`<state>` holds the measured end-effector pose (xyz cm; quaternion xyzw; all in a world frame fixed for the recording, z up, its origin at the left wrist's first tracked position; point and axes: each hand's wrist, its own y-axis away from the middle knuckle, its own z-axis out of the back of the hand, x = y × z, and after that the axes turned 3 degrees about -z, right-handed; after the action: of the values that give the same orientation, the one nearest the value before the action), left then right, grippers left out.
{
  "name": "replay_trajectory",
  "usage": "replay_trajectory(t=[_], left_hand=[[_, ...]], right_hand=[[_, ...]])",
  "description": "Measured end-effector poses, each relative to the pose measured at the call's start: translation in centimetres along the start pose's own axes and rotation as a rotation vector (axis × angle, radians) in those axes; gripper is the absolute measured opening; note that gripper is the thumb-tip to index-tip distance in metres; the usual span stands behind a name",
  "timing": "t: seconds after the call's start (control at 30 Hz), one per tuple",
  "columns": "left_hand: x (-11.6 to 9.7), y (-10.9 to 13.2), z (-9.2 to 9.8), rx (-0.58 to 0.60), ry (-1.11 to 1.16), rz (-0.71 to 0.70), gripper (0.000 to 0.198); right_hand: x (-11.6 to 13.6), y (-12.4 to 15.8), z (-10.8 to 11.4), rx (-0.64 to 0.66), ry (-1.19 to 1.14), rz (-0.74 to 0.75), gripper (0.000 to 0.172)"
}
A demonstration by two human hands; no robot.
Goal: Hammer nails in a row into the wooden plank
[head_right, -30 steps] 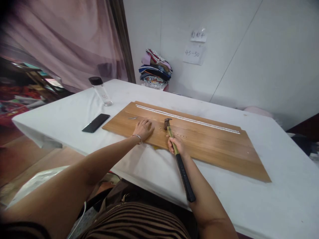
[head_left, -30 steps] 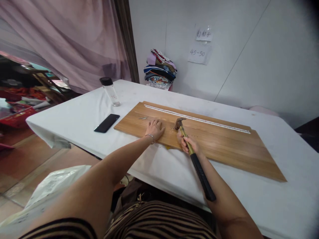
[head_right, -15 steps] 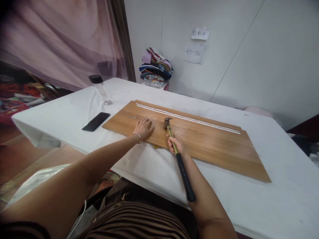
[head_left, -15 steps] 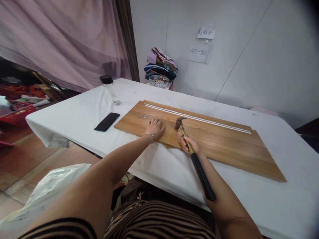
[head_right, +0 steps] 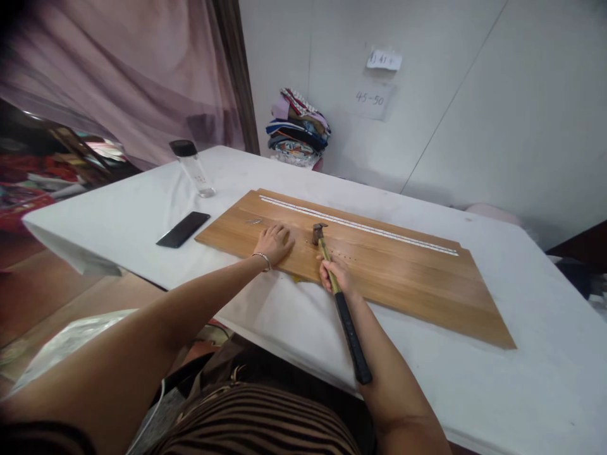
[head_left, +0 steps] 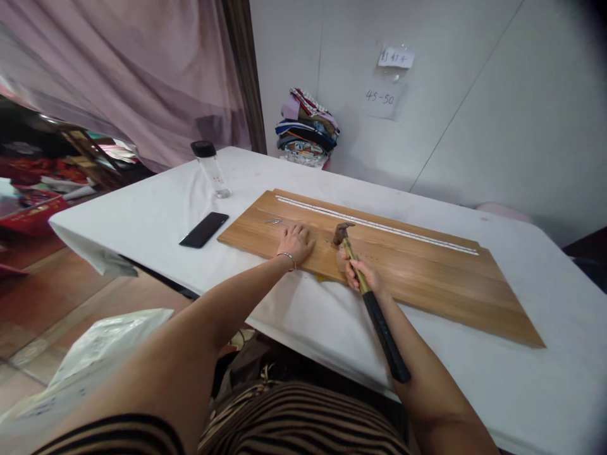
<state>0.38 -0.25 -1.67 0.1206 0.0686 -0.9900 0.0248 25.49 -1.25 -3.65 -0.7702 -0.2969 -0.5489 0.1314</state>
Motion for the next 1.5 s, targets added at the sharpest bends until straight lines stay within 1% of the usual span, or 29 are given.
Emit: replay_trajectory(t=[0.13, 0.27, 0.4, 0.53, 0.7, 1.0, 1.17, 1.3, 1.5], left_hand=[[0.01, -0.01, -0.11, -0.014, 0.008, 0.001, 0.041], [0.09, -0.05, -0.28, -0.028, 0.014, 0.000, 0.041], [0.14, -0.03, -0.28, -0.030, 0.017, -0.008, 0.038], [0.24, -0.06, -0.35, -0.033, 0.016, -0.008, 0.038], [0.25, -0.14, -0.45, -0.027, 0.001, -0.011, 0.039], [-0.01, -0.07, -0.16, -0.014, -0.001, -0.005, 0.039], [0.05, -0.07, -0.21, -0.020, 0.003, -0.006, 0.039], [0.20, -0.16, -0.45, -0.026, 0.006, -0.006, 0.037], [0.20, -0.18, -0.39, -0.018, -0.002, -0.007, 0.039]], right_hand=[[-0.22, -0.04, 0.19, 0.001, -0.011, 0.016, 0.041], [-0.33, -0.21, 0.43, 0.019, -0.004, 0.005, 0.039], [-0.26, -0.23, 0.47, 0.024, 0.000, -0.009, 0.041], [-0.28, -0.17, 0.43, 0.033, -0.004, 0.014, 0.039], [-0.40, -0.20, 0.55, 0.030, -0.005, 0.016, 0.037], [-0.24, -0.08, 0.53, 0.027, 0.011, -0.006, 0.041], [-0.12, 0.00, 0.43, 0.015, 0.022, 0.004, 0.038], [-0.08, -0.07, 0.46, 0.011, 0.040, -0.022, 0.042], [-0.24, -0.16, 0.53, 0.014, 0.018, 0.000, 0.040]])
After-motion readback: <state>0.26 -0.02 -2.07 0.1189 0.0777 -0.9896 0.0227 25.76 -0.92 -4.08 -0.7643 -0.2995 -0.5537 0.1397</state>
